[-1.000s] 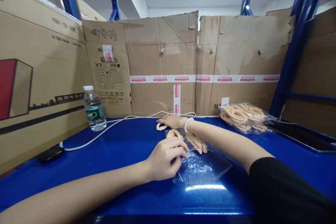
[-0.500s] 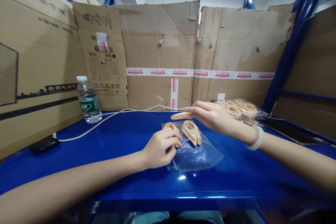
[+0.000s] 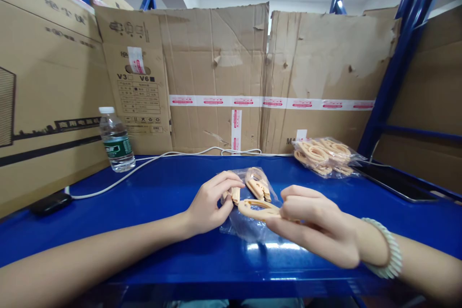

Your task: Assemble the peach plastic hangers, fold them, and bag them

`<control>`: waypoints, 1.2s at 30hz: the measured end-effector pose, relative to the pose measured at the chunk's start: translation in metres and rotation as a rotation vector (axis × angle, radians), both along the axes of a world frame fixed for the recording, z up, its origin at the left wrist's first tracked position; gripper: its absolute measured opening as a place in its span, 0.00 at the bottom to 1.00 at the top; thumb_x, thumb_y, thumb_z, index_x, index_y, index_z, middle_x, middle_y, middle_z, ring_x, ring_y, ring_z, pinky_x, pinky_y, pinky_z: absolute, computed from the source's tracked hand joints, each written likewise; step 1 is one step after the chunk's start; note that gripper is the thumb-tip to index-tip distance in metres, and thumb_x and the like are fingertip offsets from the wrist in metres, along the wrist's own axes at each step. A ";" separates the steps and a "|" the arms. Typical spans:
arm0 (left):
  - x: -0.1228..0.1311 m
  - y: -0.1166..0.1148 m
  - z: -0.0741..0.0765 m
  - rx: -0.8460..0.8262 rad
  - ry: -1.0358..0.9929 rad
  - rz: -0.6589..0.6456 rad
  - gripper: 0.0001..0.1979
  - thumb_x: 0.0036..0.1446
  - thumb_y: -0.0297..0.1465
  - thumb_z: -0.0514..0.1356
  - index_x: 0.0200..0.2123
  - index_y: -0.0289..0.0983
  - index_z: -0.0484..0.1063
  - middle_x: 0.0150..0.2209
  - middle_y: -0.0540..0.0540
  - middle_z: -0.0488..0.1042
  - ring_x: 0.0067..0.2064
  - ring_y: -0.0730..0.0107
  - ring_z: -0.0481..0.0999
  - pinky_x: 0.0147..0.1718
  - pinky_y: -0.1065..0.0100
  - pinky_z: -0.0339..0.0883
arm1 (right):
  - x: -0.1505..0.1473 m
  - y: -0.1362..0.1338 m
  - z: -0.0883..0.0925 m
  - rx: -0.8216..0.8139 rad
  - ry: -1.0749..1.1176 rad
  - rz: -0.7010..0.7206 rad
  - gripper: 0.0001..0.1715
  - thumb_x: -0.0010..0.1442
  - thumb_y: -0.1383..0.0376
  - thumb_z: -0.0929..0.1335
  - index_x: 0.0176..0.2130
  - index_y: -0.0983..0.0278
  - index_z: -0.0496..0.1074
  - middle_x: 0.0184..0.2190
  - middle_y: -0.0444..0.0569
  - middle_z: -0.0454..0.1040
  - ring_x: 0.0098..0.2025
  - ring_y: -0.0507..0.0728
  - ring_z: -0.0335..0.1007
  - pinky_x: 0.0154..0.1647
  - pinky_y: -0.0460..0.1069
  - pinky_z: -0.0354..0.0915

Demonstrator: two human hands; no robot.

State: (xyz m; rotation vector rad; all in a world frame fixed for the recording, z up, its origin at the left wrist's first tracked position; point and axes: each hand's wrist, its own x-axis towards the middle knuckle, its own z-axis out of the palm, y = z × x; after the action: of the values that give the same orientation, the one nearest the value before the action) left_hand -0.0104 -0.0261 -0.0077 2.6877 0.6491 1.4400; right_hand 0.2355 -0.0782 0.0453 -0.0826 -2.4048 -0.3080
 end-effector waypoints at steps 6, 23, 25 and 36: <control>0.000 0.000 -0.002 -0.008 0.001 -0.014 0.17 0.56 0.18 0.51 0.45 0.35 0.72 0.43 0.42 0.73 0.47 0.62 0.73 0.49 0.59 0.69 | -0.019 0.029 -0.021 0.318 -0.132 -0.228 0.13 0.66 0.74 0.60 0.39 0.71 0.72 0.26 0.48 0.68 0.28 0.55 0.63 0.34 0.52 0.66; -0.027 -0.005 0.047 -0.099 0.436 -0.139 0.24 0.43 0.18 0.54 0.45 0.37 0.69 0.51 0.41 0.62 0.53 0.59 0.65 0.53 0.58 0.62 | 0.037 0.054 0.017 -0.412 -0.412 -0.248 0.21 0.58 0.76 0.66 0.49 0.60 0.71 0.55 0.52 0.57 0.57 0.59 0.57 0.57 0.54 0.61; -0.026 -0.009 0.048 -0.100 0.547 -0.096 0.21 0.45 0.19 0.58 0.45 0.38 0.68 0.51 0.41 0.62 0.53 0.58 0.64 0.53 0.58 0.62 | 0.036 0.056 0.012 -0.402 -0.404 -0.247 0.13 0.58 0.72 0.69 0.43 0.61 0.74 0.57 0.52 0.55 0.59 0.60 0.56 0.58 0.55 0.60; -0.013 -0.017 0.032 -0.192 0.170 0.016 0.11 0.59 0.25 0.51 0.24 0.36 0.61 0.32 0.46 0.70 0.33 0.70 0.68 0.33 0.68 0.62 | 0.037 0.079 0.003 -0.858 -0.096 -0.123 0.16 0.60 0.61 0.69 0.25 0.66 0.66 0.31 0.47 0.71 0.34 0.52 0.67 0.36 0.49 0.64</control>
State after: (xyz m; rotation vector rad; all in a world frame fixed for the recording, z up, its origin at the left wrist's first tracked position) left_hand -0.0238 -0.0428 0.0244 2.6773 0.7767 1.0963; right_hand 0.2723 0.0006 0.0484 -0.6095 -2.4600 0.6943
